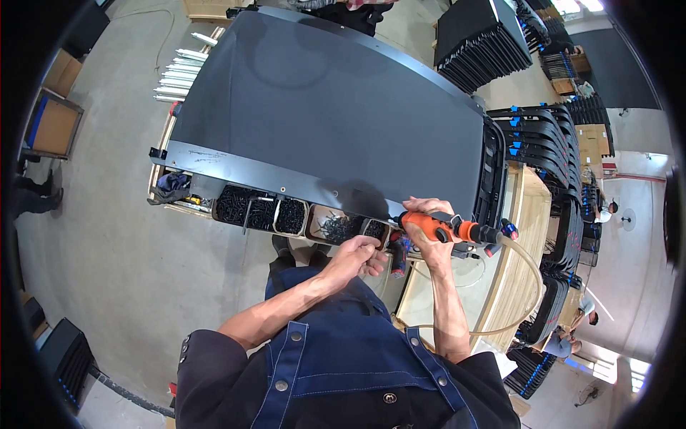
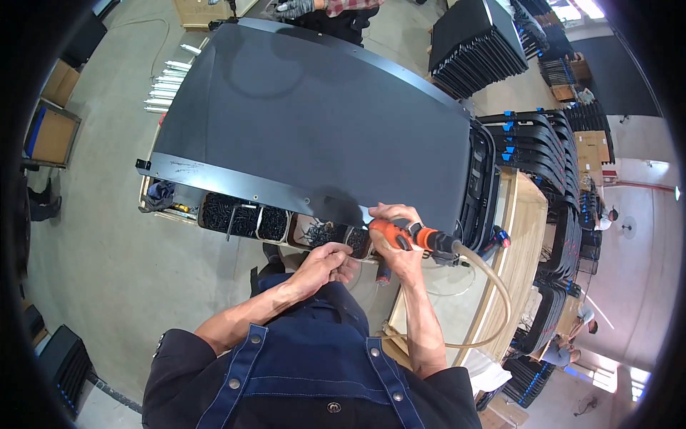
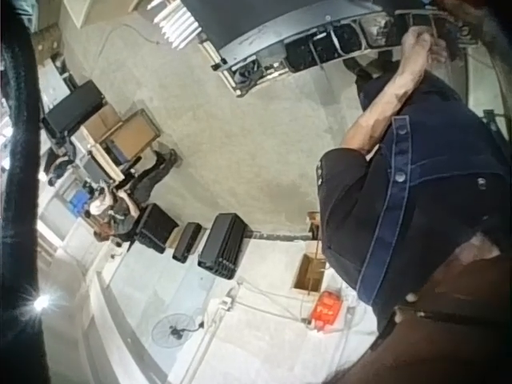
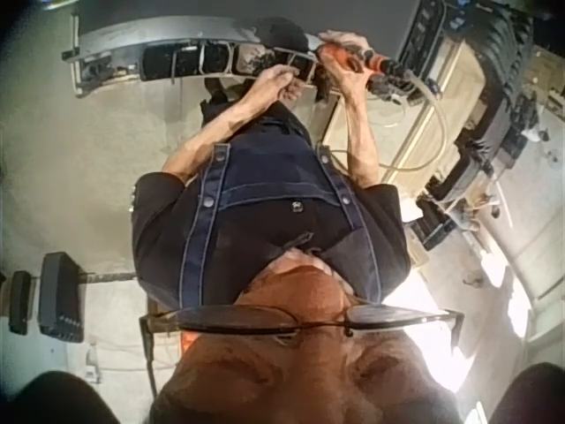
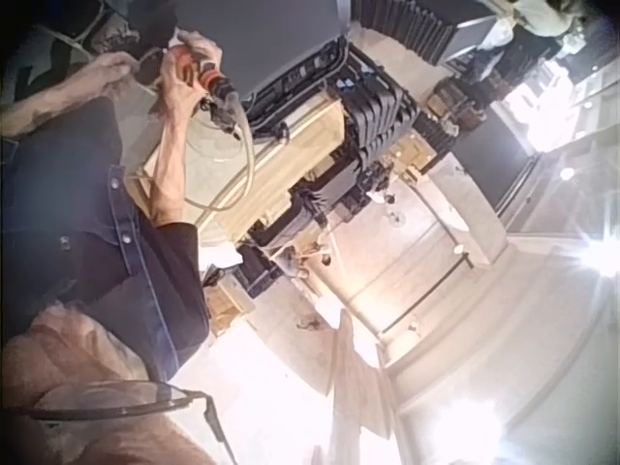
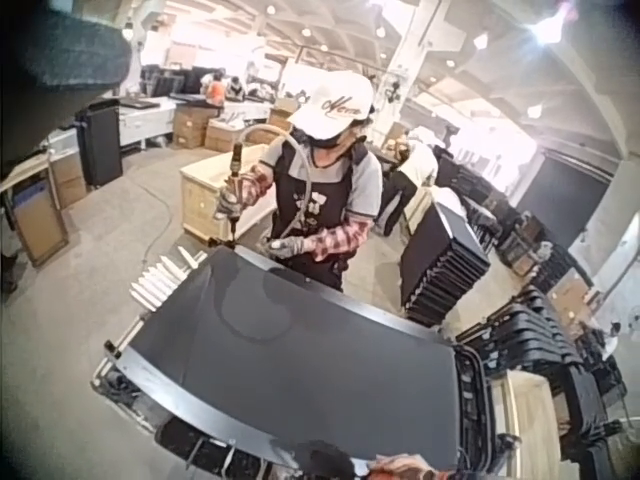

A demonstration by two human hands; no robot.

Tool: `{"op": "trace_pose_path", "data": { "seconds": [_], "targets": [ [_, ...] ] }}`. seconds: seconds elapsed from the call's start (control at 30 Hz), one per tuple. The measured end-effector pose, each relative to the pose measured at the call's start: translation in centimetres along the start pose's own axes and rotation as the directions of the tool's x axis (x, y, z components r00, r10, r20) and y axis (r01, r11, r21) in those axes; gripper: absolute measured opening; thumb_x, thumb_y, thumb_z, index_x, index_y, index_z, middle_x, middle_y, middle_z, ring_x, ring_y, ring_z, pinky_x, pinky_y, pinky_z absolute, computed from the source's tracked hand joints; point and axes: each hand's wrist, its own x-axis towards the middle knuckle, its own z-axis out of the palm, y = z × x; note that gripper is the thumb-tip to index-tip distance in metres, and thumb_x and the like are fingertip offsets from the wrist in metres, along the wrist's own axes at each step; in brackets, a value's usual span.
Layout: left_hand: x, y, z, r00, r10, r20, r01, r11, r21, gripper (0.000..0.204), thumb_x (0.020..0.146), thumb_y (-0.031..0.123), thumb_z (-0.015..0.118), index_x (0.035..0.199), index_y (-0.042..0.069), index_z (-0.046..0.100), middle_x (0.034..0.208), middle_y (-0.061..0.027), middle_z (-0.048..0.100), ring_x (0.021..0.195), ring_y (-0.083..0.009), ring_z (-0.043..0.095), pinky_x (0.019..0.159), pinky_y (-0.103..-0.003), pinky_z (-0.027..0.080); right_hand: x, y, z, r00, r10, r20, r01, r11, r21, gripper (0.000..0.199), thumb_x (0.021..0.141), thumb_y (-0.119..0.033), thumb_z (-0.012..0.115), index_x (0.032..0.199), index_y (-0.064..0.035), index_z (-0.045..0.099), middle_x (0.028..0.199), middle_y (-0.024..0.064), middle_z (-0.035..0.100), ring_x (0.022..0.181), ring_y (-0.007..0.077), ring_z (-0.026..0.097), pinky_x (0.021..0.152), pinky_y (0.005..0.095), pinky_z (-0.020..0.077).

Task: Assembling the components of a treadmill using power drills and pneumatic tools on a manufacturing line.

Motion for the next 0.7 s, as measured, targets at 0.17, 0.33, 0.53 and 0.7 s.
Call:
{"op": "trace_pose_path", "data": {
  "seconds": [0.17, 0.33, 0.53, 0.7],
  "targets": [
    [-1.5, 1.5, -1.2, 0.999, 0.009, 0.054, -0.018, 0.986, 0.164, 0.036, 0.107, 0.028, 0.052, 0.126, -0.002, 0.058, 0.098, -0.0103, 0.069, 0.079, -0.0131, 0.065, 0.07, -0.027, 0.055, 1.2, -3.2, 0.1, 0.997, 0.076, 0.028, -0.075, 0.997, -0.019, 0.038, 0.077, 0.011, 0.071, 0.109, -0.0045, 0.059, 0.121, 0.0196, 0.064, 0.111, 0.0296, 0.067, 0.101, 0.0471, 0.0529],
    [-2.1, 1.5, -1.9, 0.977, 0.194, -0.088, -0.18, 0.972, 0.148, 0.041, 0.103, 0.038, 0.059, 0.11, -0.001, 0.068, 0.072, 0.0014, 0.056, 0.062, -0.0066, 0.048, 0.054, -0.022, 0.04, -0.3, -4.4, -1.4, 0.965, 0.204, -0.162, -0.144, 0.935, 0.323, 0.056, 0.075, -0.012, 0.081, 0.123, -0.0072, 0.053, 0.123, 0.019, 0.061, 0.11, 0.0346, 0.065, 0.103, 0.0563, 0.0495],
    [-2.4, 1.4, -1.7, 0.962, 0.218, -0.167, -0.226, 0.974, -0.03, 0.038, 0.1, 0.039, 0.063, 0.104, 0.001, 0.069, 0.072, 0.0051, 0.05, 0.063, -0.0038, 0.042, 0.056, -0.02, 0.036, -1.5, -4.2, -1.7, 0.966, 0.194, -0.172, -0.049, 0.789, 0.612, 0.05, 0.079, -0.01, 0.075, 0.123, -0.0111, 0.053, 0.116, 0.0124, 0.062, 0.105, 0.0295, 0.065, 0.106, 0.0609, 0.0455],
    [-2.6, 1.0, -1.2, 0.945, 0.199, -0.258, -0.251, 0.95, -0.187, 0.038, 0.1, 0.04, 0.062, 0.107, 0.002, 0.067, 0.075, 0.0033, 0.054, 0.067, -0.0052, 0.049, 0.059, -0.021, 0.043, -2.1, -2.4, -0.8, 0.962, 0.231, -0.144, -0.041, 0.648, 0.761, 0.048, 0.079, -0.008, 0.074, 0.123, -0.0111, 0.053, 0.115, 0.0127, 0.063, 0.103, 0.029, 0.066, 0.104, 0.0597, 0.0468]
  ]
}}
